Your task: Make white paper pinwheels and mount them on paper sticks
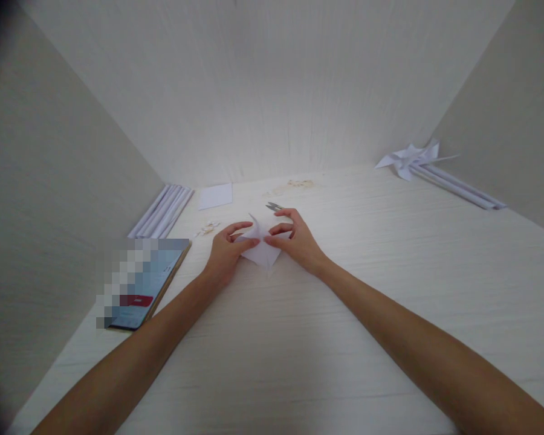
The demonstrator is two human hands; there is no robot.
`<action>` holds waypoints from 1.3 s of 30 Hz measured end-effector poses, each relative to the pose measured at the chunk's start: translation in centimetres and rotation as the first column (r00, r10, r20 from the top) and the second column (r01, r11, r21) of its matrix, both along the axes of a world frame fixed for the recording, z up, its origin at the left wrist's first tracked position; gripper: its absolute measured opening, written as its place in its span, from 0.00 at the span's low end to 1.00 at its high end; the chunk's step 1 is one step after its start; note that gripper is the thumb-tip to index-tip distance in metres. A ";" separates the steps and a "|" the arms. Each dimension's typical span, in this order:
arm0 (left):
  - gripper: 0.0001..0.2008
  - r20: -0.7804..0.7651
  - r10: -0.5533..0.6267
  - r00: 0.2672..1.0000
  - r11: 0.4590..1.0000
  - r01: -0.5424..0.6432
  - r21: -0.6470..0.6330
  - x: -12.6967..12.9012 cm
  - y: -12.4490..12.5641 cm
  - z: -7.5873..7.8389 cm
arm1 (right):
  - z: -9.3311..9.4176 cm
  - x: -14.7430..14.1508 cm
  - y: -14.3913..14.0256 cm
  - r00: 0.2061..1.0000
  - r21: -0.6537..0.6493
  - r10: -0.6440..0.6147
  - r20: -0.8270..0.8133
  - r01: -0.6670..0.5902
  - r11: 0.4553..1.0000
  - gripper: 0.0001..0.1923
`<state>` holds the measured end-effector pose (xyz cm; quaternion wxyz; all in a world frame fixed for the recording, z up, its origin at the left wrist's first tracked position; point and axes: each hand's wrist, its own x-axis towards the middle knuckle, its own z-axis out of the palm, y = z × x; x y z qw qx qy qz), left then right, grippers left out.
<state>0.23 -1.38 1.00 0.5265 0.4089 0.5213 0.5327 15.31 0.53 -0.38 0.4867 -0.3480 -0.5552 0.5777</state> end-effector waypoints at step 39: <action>0.19 0.057 0.104 0.993 0.993 -0.107 0.048 1.0 -0.4 -0.1 | 0.9 -0.7 -0.4 0.944 0.144 -0.179 0.276 0.144 0.979 0.08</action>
